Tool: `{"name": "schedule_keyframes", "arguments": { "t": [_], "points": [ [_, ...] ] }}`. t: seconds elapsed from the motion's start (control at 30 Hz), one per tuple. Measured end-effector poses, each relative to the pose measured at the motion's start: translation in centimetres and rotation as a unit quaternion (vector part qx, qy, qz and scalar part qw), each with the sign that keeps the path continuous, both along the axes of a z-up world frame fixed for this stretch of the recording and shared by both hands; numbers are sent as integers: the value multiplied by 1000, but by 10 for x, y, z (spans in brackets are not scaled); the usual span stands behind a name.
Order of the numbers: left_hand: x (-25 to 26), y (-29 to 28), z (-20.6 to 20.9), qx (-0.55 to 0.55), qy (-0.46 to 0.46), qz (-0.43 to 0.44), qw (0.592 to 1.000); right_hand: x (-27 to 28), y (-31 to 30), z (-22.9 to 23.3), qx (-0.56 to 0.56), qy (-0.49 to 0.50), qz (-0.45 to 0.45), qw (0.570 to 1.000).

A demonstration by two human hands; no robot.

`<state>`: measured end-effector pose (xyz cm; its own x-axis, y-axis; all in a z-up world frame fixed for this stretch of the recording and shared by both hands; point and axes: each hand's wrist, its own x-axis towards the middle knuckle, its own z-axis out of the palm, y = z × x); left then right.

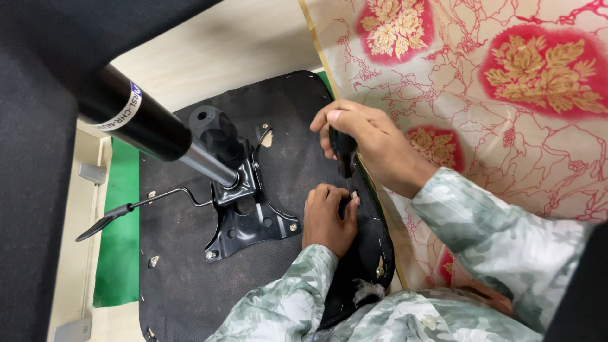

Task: The person uses a screwdriver to remove screws from the underside of an overturned chair seat. They systematically unscrew fasteners around the perimeter of the seat base while holding the chair steady.

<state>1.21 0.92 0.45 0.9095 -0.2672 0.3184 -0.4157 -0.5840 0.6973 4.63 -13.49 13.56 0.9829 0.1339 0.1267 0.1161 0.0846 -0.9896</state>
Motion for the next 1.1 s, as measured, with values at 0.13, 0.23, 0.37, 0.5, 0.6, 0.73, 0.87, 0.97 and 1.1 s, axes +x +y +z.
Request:
{"name": "schedule_keyframes", "arguments": {
  "t": [0.13, 0.23, 0.37, 0.5, 0.6, 0.73, 0.87, 0.97, 1.1],
  "points": [
    [0, 1, -2, -21, -42, -3, 999, -4, -15, 7, -133, -71, 56, 987],
    [-1, 2, -2, -29, -48, -4, 998, -7, -18, 6, -130, -1, 74, 989],
    [-2, 1, -1, -14, -20, 2, 1000, -6, -3, 0, -156, -41, 44, 986],
    [-2, 3, 0, -13, -24, -3, 1000, -8, 7, 6, -117, -39, 60, 991],
    [-1, 1, 0, -1, -22, 4, 1000, -6, 4, 15, -24, 27, 75, 997],
    [0, 0, -2, -2, -23, 6, 1000, 9, 1, 16, 3, 43, 85, 995],
    [-1, 1, -2, 6, 8, 8, 1000, 11, 6, 3, -75, -12, 14, 997],
    [-1, 2, -1, -2, -14, 1, 1000, 8, 11, -6, -48, -8, -13, 999],
    [-1, 1, -1, 5, -16, 6, 1000, 0, 9, -11, -88, -36, -35, 995]
  ]
}}
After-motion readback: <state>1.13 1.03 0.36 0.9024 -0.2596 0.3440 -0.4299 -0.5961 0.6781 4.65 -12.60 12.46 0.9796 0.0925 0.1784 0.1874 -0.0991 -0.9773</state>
